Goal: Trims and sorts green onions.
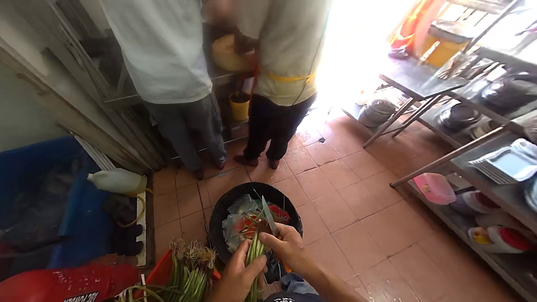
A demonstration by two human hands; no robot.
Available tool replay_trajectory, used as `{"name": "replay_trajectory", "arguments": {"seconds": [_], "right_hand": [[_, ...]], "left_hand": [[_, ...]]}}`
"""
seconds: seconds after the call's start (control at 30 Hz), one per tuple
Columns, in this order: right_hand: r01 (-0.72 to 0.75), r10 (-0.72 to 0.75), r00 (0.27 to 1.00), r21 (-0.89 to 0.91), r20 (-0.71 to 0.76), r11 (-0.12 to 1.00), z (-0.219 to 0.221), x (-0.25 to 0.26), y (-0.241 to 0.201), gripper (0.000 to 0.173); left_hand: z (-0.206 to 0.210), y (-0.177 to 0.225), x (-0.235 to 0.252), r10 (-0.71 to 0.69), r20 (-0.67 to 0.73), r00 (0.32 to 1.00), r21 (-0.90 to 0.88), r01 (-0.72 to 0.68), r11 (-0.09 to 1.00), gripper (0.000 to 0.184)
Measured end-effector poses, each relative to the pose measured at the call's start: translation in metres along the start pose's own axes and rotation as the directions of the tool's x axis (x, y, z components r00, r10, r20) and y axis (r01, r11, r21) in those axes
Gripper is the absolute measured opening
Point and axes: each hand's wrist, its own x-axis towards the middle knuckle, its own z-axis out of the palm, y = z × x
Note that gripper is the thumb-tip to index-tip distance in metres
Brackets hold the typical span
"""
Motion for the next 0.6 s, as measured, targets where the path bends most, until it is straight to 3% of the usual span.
{"name": "replay_trajectory", "arguments": {"seconds": [0.17, 0.4, 0.6], "right_hand": [[0.036, -0.037, 0.998, -0.023, -0.052, 0.999, -0.005, 0.0, 0.012, 0.026], [0.062, -0.078, 0.989, -0.125, -0.122, 0.99, -0.014, -0.009, 0.029, 0.032], [0.093, -0.079, 0.99, 0.117, -0.118, 0.989, -0.018, -0.017, 0.031, 0.026]], "left_hand": [[0.001, -0.006, 0.001, 0.049, -0.127, 0.991, -0.031, -0.053, 0.998, 0.025], [0.013, -0.02, 0.005, 0.127, -0.275, 0.953, 0.056, -0.116, 0.992, 0.025], [0.018, -0.02, 0.008, 0.085, -0.236, 0.968, 0.084, -0.067, 0.994, 0.022]]}}
